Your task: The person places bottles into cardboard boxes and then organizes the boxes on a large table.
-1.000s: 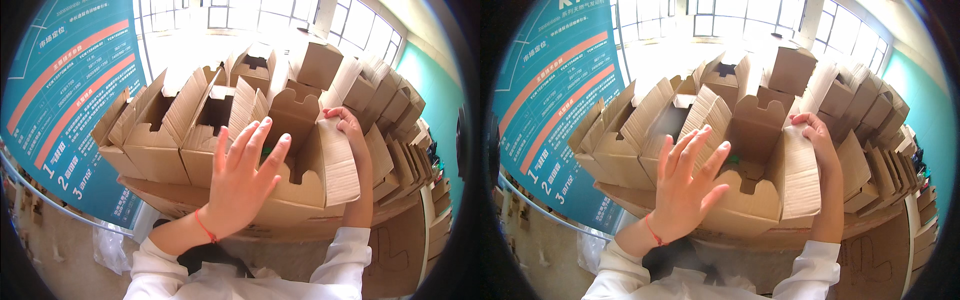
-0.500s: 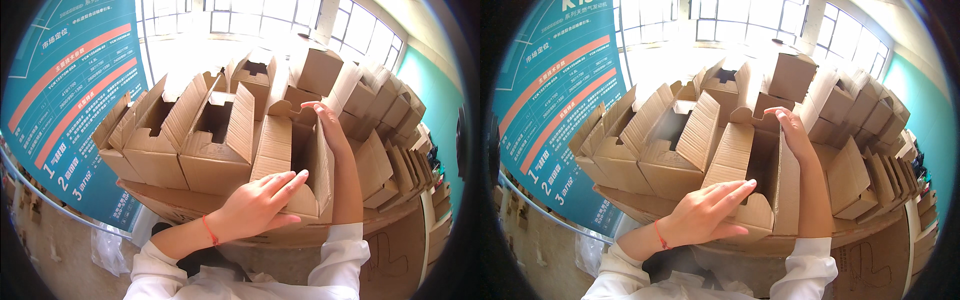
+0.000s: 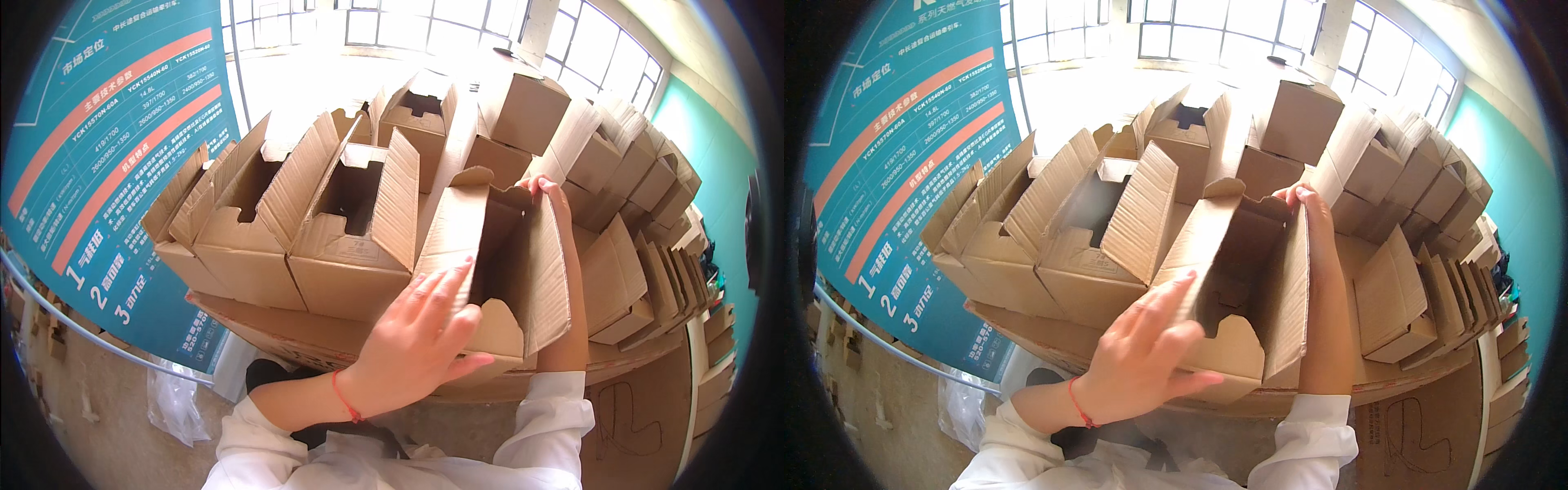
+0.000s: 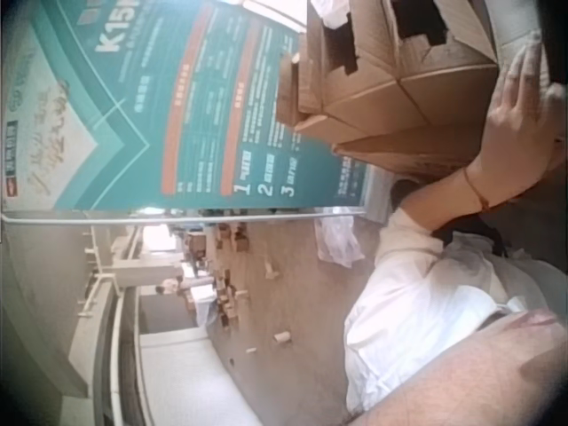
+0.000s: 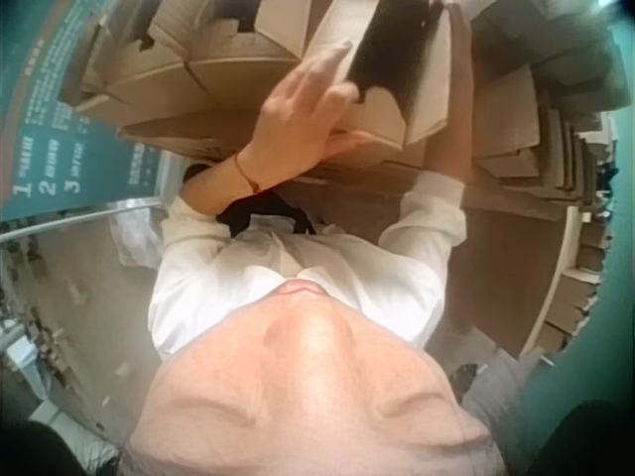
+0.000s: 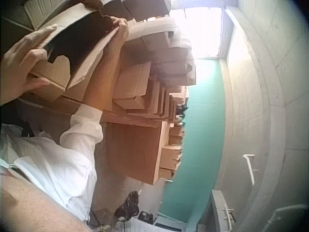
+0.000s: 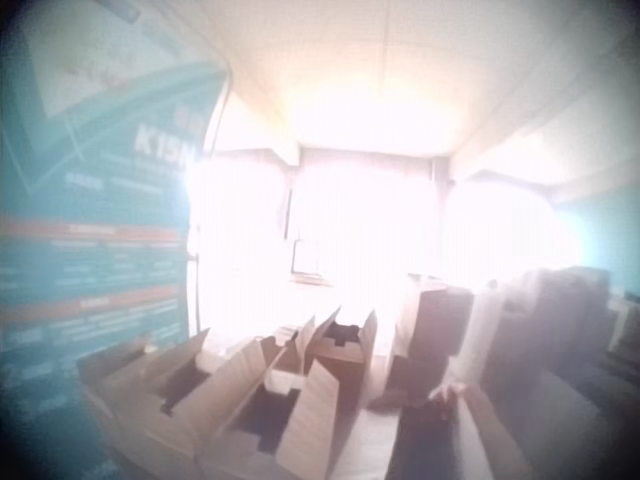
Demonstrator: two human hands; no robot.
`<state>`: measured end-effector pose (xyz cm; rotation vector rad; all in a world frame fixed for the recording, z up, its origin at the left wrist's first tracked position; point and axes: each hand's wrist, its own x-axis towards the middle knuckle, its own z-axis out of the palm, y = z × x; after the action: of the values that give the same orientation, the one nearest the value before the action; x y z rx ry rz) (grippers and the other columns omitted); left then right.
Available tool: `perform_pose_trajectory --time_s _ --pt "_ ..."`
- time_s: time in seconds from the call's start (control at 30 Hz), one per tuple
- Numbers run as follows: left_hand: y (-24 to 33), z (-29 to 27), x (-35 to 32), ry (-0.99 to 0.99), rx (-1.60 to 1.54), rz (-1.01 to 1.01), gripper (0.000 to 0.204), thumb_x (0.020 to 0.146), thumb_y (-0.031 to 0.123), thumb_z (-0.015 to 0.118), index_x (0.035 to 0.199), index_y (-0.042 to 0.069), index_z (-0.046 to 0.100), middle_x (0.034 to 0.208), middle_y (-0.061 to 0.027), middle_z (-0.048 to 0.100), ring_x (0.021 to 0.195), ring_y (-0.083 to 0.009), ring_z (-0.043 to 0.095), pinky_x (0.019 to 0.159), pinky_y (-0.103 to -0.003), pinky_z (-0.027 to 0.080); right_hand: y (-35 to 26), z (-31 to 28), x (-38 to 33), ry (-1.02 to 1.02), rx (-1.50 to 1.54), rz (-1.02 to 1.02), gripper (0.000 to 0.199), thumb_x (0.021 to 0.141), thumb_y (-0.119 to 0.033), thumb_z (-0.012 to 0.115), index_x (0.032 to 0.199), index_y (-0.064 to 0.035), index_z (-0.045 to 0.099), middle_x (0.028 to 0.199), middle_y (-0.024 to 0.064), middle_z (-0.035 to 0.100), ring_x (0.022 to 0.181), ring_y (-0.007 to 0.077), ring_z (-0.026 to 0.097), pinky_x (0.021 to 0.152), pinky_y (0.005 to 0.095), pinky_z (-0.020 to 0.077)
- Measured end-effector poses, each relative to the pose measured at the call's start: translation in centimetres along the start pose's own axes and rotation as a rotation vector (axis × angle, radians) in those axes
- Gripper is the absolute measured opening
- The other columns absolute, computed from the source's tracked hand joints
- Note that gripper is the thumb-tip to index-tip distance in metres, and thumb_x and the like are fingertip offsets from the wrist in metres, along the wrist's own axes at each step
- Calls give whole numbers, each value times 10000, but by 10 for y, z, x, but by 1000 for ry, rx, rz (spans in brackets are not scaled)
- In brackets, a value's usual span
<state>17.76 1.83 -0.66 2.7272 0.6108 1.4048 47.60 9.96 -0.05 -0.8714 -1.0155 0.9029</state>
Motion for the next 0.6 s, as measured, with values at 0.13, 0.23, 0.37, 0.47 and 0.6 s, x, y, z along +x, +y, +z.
perform_pose_trajectory --time_s 0.13,0.23,0.37,0.47,0.6 --pt "0 -3 -6 157 -96 -172 632 681 444 845 991 60 450 1365 -270 445 1185 -382 549 912 -409 517 -1 -17 1 -15 -217 -95 237 891 -244 444 880 -58 590 803 95 605 820 188 575 813 319 464" --pt "-4 -13 -3 163 -136 -251 700 633 363 902 1045 50 430 1345 -283 448 1211 -417 527 978 -429 480 -8 -21 -4 -157 -208 -101 280 892 -252 444 943 -35 614 781 80 607 837 171 585 831 303 460" --pt "-8 -1 -4 142 -215 -113 698 703 299 860 1210 25 466 1327 -227 518 1186 -363 561 992 -407 468 -23 12 -8 -224 -455 -84 320 918 -259 448 996 0 620 800 87 629 837 173 603 857 324 475" --pt "-2 8 1 40 -203 -17 638 760 244 790 1306 48 525 1299 -152 581 1130 -305 602 958 -382 483 5 34 3 -294 -878 -137 297 943 -214 488 1090 12 614 938 129 678 898 202 632 866 336 486" --pt "5 -2 5 -93 -215 20 561 803 354 716 1276 88 572 1318 -118 573 1142 -265 595 948 -372 481 8 40 5 -281 -1118 -123 276 891 -126 516 1118 -4 616 994 212 678 966 347 645 858 371 486"
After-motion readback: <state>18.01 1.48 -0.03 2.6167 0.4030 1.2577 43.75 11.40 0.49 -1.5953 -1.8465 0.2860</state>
